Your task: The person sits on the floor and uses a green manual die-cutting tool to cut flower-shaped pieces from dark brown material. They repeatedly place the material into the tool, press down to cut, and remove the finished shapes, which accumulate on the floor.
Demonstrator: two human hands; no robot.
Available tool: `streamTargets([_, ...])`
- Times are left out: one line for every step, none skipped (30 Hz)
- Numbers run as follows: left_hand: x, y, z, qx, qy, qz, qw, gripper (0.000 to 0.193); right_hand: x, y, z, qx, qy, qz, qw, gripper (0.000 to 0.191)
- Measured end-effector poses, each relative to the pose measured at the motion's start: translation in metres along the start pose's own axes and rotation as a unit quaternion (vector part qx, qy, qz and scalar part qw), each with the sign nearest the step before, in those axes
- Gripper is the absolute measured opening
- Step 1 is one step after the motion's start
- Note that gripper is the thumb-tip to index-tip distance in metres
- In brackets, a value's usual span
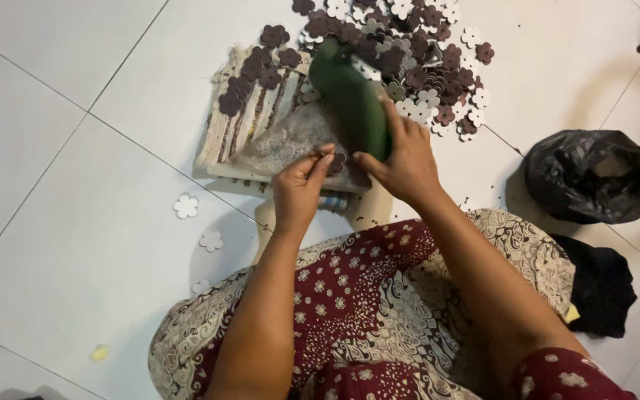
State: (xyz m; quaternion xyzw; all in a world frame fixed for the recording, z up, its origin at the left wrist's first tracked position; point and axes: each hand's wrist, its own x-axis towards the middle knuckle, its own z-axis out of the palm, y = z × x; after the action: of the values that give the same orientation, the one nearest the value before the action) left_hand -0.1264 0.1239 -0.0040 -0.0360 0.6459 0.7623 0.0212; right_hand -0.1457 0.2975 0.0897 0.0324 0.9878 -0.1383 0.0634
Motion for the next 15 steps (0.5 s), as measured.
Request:
streamTargets([0.002,0.003,-0.001,-0.037,0.007,-0.033,0.999,0.019,-0.001,0.0,0.005,-0.019,0.077,-0.039,0.996,0.098])
streamTargets([0.004,0.005,-0.003,-0.041,0.009,-0.016,0.999,0.019,-0.005,-0.002,0.008,-0.039,0.153,-0.077,0.985,0.089])
streamTargets([0.004,0.008,-0.002,-0.049,0.011,-0.002,0.999,0.019,-0.011,-0.004,0.011,-0.06,0.225,-0.115,0.966,0.08])
streamTargets([0.003,0.009,-0.002,-0.056,0.013,0.012,0.998,0.019,-0.019,-0.008,0.014,-0.003,0.217,-0.118,0.969,0.068])
streamTargets([0.003,0.01,-0.002,-0.046,0.011,0.02,0.999,0.018,-0.025,-0.012,0.017,0.055,0.211,-0.123,0.968,0.056])
streamTargets([0.002,0.011,-0.002,-0.035,0.008,0.03,0.999,0.018,-0.029,-0.016,0.02,0.114,0.204,-0.127,0.964,0.045])
streamTargets([0.0,0.012,-0.001,-0.025,0.005,0.038,0.999,0.018,-0.031,-0.02,0.024,0.189,0.161,-0.074,0.966,0.044])
streamTargets([-0.002,0.012,0.0,-0.033,0.001,0.039,0.999,0.019,-0.032,-0.024,0.029,0.26,0.114,-0.018,0.959,0.043])
streamTargets([-0.004,0.012,0.0,-0.043,-0.004,0.042,0.998,0.019,-0.033,-0.026,0.033,0.329,0.067,0.037,0.941,0.043])
streamTargets([-0.004,0.012,0.001,-0.052,-0.009,0.047,0.997,0.02,-0.032,-0.027,0.037,0.357,0.067,0.042,0.931,0.041])
streamTargets([-0.005,0.012,0.001,-0.037,-0.002,0.055,0.998,0.019,-0.031,-0.028,0.041,0.386,0.067,0.047,0.919,0.04])
streamTargets([-0.005,0.012,0.001,-0.022,0.005,0.061,0.998,0.018,-0.031,-0.027,0.045,0.414,0.065,0.052,0.906,0.038])
streamTargets([-0.005,0.011,0.0,-0.006,0.013,0.066,0.998,0.018,-0.03,-0.026,0.049,0.449,0.057,0.063,0.89,0.038])
streamTargets([-0.005,0.01,0.0,-0.021,0.021,0.062,0.998,0.016,-0.031,-0.025,0.052,0.483,0.05,0.074,0.871,0.037])
streamTargets([-0.005,0.01,-0.001,-0.037,0.028,0.061,0.997,0.015,-0.031,-0.023,0.055,0.516,0.044,0.083,0.851,0.037])
